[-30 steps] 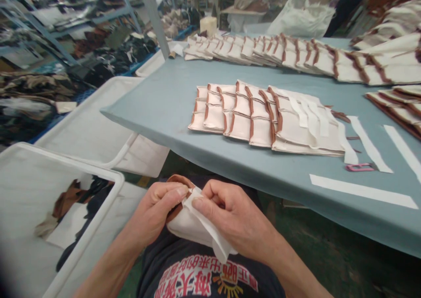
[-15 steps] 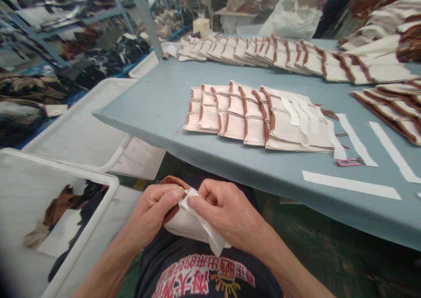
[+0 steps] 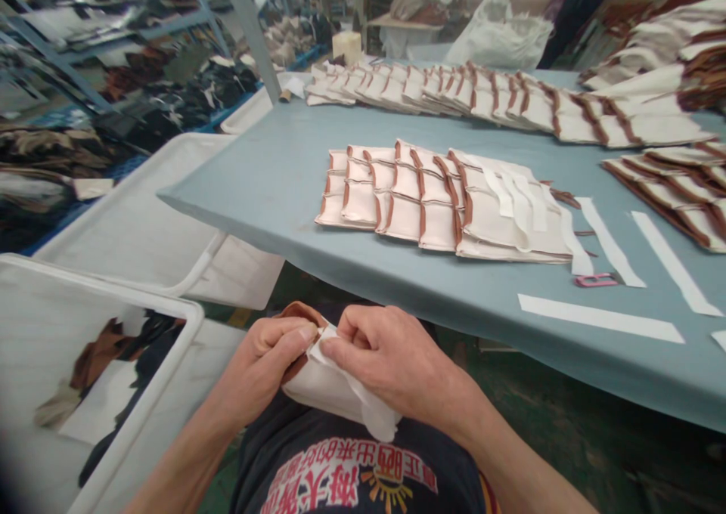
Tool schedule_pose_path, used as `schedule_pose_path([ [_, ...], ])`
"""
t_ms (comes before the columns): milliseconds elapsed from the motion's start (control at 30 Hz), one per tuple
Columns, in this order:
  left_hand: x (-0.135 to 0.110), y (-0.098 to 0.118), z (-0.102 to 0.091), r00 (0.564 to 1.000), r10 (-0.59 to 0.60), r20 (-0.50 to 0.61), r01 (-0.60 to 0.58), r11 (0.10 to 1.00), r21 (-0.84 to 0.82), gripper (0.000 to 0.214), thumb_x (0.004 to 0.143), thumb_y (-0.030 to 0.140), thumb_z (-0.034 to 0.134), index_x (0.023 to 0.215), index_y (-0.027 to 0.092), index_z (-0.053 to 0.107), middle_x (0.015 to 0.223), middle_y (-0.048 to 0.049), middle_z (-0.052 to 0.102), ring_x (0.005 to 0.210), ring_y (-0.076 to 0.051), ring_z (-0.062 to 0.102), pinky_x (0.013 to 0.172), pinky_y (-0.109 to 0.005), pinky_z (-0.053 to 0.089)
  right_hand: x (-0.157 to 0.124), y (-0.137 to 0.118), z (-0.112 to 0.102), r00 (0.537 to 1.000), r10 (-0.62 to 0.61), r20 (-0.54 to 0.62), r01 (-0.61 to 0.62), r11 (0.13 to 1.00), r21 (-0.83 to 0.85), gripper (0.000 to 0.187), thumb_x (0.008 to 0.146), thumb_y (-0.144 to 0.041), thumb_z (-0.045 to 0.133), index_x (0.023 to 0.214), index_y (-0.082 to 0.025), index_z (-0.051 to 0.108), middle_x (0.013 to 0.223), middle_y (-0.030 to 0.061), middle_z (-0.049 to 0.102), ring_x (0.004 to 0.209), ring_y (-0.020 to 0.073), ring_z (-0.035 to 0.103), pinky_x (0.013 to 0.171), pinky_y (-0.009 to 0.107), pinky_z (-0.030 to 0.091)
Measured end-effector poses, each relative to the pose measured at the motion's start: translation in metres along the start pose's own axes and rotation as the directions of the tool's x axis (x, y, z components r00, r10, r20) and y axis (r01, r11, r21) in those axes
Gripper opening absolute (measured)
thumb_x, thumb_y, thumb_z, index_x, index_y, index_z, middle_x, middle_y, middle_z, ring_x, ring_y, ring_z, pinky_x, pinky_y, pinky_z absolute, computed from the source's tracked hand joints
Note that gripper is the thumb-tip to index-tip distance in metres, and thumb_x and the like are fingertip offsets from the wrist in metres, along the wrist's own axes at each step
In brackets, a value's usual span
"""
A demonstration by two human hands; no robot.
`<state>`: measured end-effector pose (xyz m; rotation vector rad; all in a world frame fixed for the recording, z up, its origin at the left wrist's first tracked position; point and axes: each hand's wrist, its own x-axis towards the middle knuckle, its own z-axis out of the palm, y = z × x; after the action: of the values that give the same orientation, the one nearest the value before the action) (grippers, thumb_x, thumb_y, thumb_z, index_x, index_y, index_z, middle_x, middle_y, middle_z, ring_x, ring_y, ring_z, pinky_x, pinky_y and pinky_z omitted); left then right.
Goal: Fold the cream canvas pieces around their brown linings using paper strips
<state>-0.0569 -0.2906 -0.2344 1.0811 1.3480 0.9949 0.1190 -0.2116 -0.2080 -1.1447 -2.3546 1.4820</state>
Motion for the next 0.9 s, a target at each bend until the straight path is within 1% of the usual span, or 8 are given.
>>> schedule_pose_path([
  [200,-0.002,0.0,-0.002,1.0,0.013,0.003,-0.013,0.999,0.041,0.042,0.096,0.042,0.048,0.06,0.02,0.042,0.058,0.0048,0.034,0.054,-0.01,0.027,0.05,-0.026,0.021,0.006,0.003,0.001,1.0,0.0,0.011,0.0,1.0,-0.02,0.033,0.092,-0.04,0.058,0.068,-0.019,0.056,0.062,-0.0038,0.052,0.057,0.0102,0.042,0.05,0.023,0.024],
  [300,-0.003,0.002,-0.004,1.0,0.016,0.0,-0.016,0.997,0.075,0.041,0.094,0.044,0.049,0.063,0.018,0.051,0.063,0.0013,0.046,0.059,-0.012,0.039,0.053,-0.025,0.029,0.009,0.005,0.001,1.0,0.002,0.015,-0.002,1.0,0.015,0.032,0.091,-0.04,0.058,0.067,-0.019,0.055,0.062,-0.0034,0.052,0.057,0.0102,0.042,0.05,0.023,0.023],
  [367,-0.005,0.003,-0.004,1.0,0.017,0.006,-0.017,0.996,0.083,0.034,0.09,0.04,0.054,0.068,0.016,0.059,0.07,-0.0018,0.056,0.066,-0.015,0.048,0.057,-0.025,0.035,0.01,0.006,0.002,1.0,0.007,0.016,-0.007,0.999,0.035,0.032,0.091,-0.039,0.058,0.067,-0.019,0.054,0.062,-0.0035,0.051,0.057,0.0102,0.041,0.05,0.023,0.024],
  [433,-0.006,0.003,-0.002,1.0,0.015,-0.001,-0.015,0.996,0.092,0.025,0.086,0.035,0.057,0.072,0.016,0.063,0.072,-0.002,0.06,0.067,-0.015,0.051,0.059,-0.025,0.037,0.01,0.007,0.003,1.0,0.006,0.011,-0.007,0.999,0.054,0.033,0.091,-0.041,0.059,0.067,-0.019,0.055,0.062,-0.0035,0.051,0.057,0.0102,0.04,0.05,0.023,0.024],
  [567,-0.01,0.001,0.004,0.996,0.047,-0.076,-0.03,0.978,0.209,0.022,0.088,0.028,0.05,0.072,0.017,0.061,0.072,-0.001,0.061,0.065,-0.014,0.05,0.059,-0.025,0.037,0.008,0.009,0.011,0.999,0.016,-0.031,-0.014,0.997,0.072,0.036,0.092,-0.043,0.058,0.066,-0.019,0.053,0.061,-0.0034,0.049,0.057,0.0107,0.039,0.049,0.023,0.024],
  [633,-0.01,0.0,0.008,0.989,0.092,-0.115,-0.047,0.938,0.343,0.024,0.089,0.024,0.045,0.07,0.018,0.058,0.071,-0.0011,0.061,0.066,-0.015,0.051,0.06,-0.026,0.036,0.007,0.012,0.018,0.998,0.022,-0.052,-0.017,0.995,0.102,0.037,0.093,-0.044,0.056,0.066,-0.02,0.051,0.061,-0.0037,0.048,0.057,0.0107,0.039,0.049,0.023,0.024],
  [733,-0.011,-0.002,0.011,0.98,0.158,-0.119,-0.081,0.869,0.489,0.023,0.09,0.021,0.041,0.068,0.02,0.05,0.067,0.0006,0.057,0.063,-0.015,0.05,0.062,-0.028,0.033,0.006,0.019,0.027,0.999,0.02,-0.031,-0.013,0.979,0.204,0.038,0.096,-0.046,0.055,0.069,-0.02,0.05,0.062,-0.0046,0.046,0.058,0.0104,0.039,0.05,0.023,0.025],
  [900,-0.011,-0.004,0.011,0.976,0.194,-0.103,-0.116,0.853,0.509,0.023,0.089,0.018,0.041,0.067,0.021,0.046,0.063,0.0029,0.052,0.06,-0.014,0.048,0.062,-0.028,0.032,0.004,0.023,0.029,0.997,-0.04,0.063,0.013,0.927,0.374,0.039,0.098,-0.048,0.053,0.072,-0.02,0.048,0.066,-0.0055,0.041,0.06,0.01,0.035,0.051,0.022,0.027],
])
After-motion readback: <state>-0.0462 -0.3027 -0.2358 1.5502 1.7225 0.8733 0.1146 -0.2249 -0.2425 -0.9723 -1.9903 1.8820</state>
